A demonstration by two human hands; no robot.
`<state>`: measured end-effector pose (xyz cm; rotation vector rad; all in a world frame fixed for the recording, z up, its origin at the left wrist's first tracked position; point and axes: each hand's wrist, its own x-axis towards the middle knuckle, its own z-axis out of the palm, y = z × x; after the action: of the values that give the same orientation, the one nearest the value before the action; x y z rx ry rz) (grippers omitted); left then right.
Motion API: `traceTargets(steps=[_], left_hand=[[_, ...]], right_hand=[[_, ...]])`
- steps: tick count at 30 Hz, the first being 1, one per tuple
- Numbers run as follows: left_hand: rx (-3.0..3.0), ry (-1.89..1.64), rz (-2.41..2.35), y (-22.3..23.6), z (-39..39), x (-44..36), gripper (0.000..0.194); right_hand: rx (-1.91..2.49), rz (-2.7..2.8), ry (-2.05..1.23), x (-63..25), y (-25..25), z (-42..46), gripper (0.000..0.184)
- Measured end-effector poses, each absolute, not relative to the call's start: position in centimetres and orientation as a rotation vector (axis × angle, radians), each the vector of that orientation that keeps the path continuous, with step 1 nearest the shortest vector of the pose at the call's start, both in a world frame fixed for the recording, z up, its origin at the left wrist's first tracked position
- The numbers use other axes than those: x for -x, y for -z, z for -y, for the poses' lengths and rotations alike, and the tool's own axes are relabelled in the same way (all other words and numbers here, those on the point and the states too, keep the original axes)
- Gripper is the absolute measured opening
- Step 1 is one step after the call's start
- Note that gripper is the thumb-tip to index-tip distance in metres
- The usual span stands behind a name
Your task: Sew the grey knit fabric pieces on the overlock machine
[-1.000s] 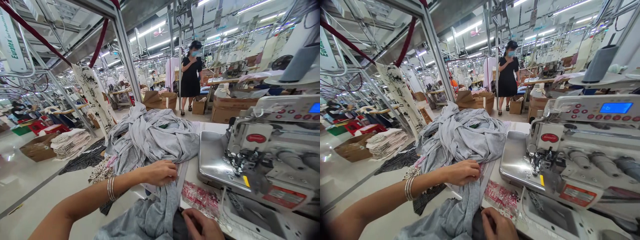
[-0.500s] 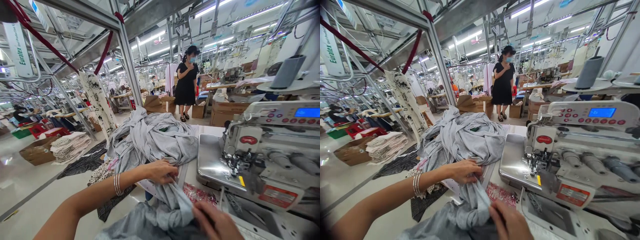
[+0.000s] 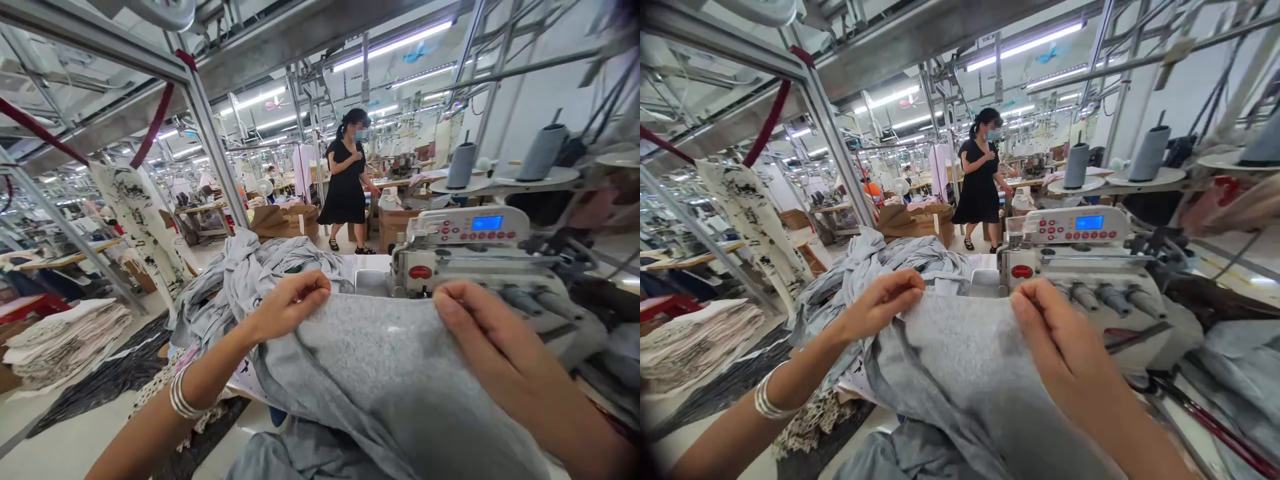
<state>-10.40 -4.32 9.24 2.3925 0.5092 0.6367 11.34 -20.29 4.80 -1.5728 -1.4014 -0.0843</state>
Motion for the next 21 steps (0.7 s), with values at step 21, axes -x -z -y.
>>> traceTargets(steps=[21], left_hand=[[-2.778,-0.389,-0.637,-3.5,4.6,6.2,0.026]], right_hand=[[1.547,0.868,-0.614,-11.7,3.5,21.7,0.031]])
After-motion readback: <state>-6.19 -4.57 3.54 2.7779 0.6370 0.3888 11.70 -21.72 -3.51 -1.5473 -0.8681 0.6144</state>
